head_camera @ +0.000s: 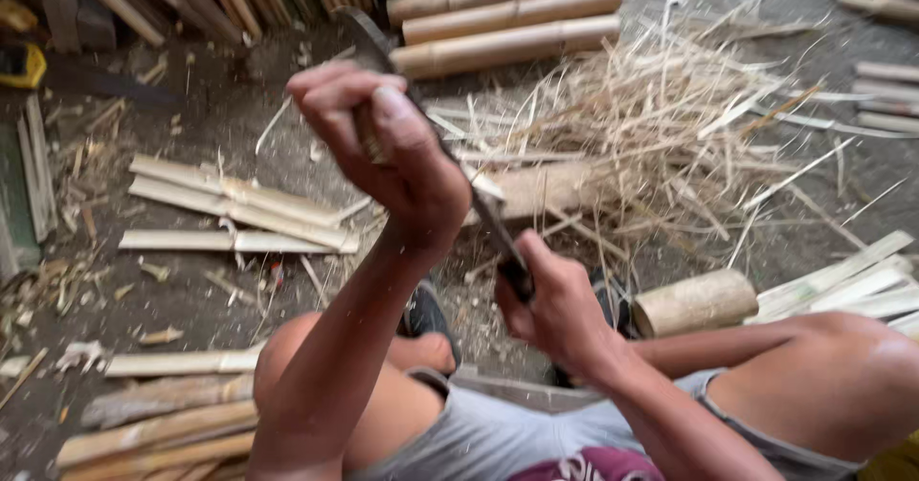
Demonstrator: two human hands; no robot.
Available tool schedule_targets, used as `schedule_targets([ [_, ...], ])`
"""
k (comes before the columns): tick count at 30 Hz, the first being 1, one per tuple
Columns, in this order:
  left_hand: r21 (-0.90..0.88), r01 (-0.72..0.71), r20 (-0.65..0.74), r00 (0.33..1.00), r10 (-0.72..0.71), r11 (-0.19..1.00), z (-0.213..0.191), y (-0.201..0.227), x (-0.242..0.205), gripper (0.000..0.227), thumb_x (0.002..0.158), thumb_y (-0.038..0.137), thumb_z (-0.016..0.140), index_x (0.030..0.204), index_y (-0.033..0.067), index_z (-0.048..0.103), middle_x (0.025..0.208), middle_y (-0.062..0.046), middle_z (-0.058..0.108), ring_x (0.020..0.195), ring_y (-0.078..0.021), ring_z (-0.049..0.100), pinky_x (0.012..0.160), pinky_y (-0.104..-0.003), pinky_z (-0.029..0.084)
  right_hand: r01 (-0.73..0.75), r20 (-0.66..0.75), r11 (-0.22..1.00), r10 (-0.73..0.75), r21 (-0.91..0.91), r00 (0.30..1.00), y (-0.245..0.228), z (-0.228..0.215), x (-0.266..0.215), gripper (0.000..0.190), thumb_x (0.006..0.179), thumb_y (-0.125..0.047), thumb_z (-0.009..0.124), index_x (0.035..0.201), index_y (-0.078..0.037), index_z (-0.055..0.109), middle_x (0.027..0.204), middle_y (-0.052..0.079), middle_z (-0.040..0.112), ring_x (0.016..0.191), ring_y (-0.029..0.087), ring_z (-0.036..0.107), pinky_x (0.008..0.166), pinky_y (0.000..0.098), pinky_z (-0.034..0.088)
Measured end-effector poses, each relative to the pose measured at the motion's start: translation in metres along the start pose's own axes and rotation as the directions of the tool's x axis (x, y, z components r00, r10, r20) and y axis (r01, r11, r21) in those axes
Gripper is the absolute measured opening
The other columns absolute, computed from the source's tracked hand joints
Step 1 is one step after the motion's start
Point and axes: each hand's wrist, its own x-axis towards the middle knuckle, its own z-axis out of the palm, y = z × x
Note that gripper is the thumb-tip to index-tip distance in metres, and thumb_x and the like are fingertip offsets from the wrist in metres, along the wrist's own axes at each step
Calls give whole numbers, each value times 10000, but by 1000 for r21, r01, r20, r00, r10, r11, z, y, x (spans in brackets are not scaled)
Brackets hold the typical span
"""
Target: The person sits on the ground and uses a knife to shave and smooth thin strips of bamboo. They repeatedly scrape the surface of each strip to remove rough edges and then place the finished pieces into a pile.
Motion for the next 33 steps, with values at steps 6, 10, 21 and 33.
schedule_targets([
  [6, -108, 102, 5, 995, -102, 989, -6, -1, 2, 106, 1052, 132, 451, 1069, 28, 445, 1027, -71, 405, 935, -141, 408, 792, -314, 368, -591, 284, 768, 640, -245, 714, 2, 4, 8, 147, 944, -104, 582, 1080, -93, 527, 564, 166, 634, 452, 277, 591, 441, 443, 445],
  [10, -108, 115, 25, 993, -113, 987, -9, -8, -2, 107, 1051, 135, 441, 1064, 29, 436, 1046, -69, 386, 918, -126, 393, 792, -297, 366, -159, 137, 982, 172, -107, 975, 34, 12, -9, 161, 922, -90, 650, 971, -6, 521, 592, 170, 612, 483, 257, 614, 461, 426, 440],
  [21, -78, 145, -75, 986, -151, 986, -20, -35, 15, 142, 1109, 134, 416, 1026, 21, 440, 985, -51, 394, 822, -119, 379, 761, -290, 351, -412, 274, 883, 463, -225, 843, 87, 38, -11, 226, 925, -109, 640, 1107, -43, 523, 687, 205, 674, 607, 390, 692, 486, 452, 519],
  [33, -57, 152, -83, 984, -157, 987, -22, -40, 17, 197, 1142, 183, 430, 1035, 19, 451, 985, -41, 406, 829, -127, 390, 770, -284, 355, -545, 278, 802, 597, -246, 752, 145, 65, 4, 296, 936, -88, 601, 1221, -22, 552, 738, 156, 701, 460, 204, 607, 379, 364, 478],
])
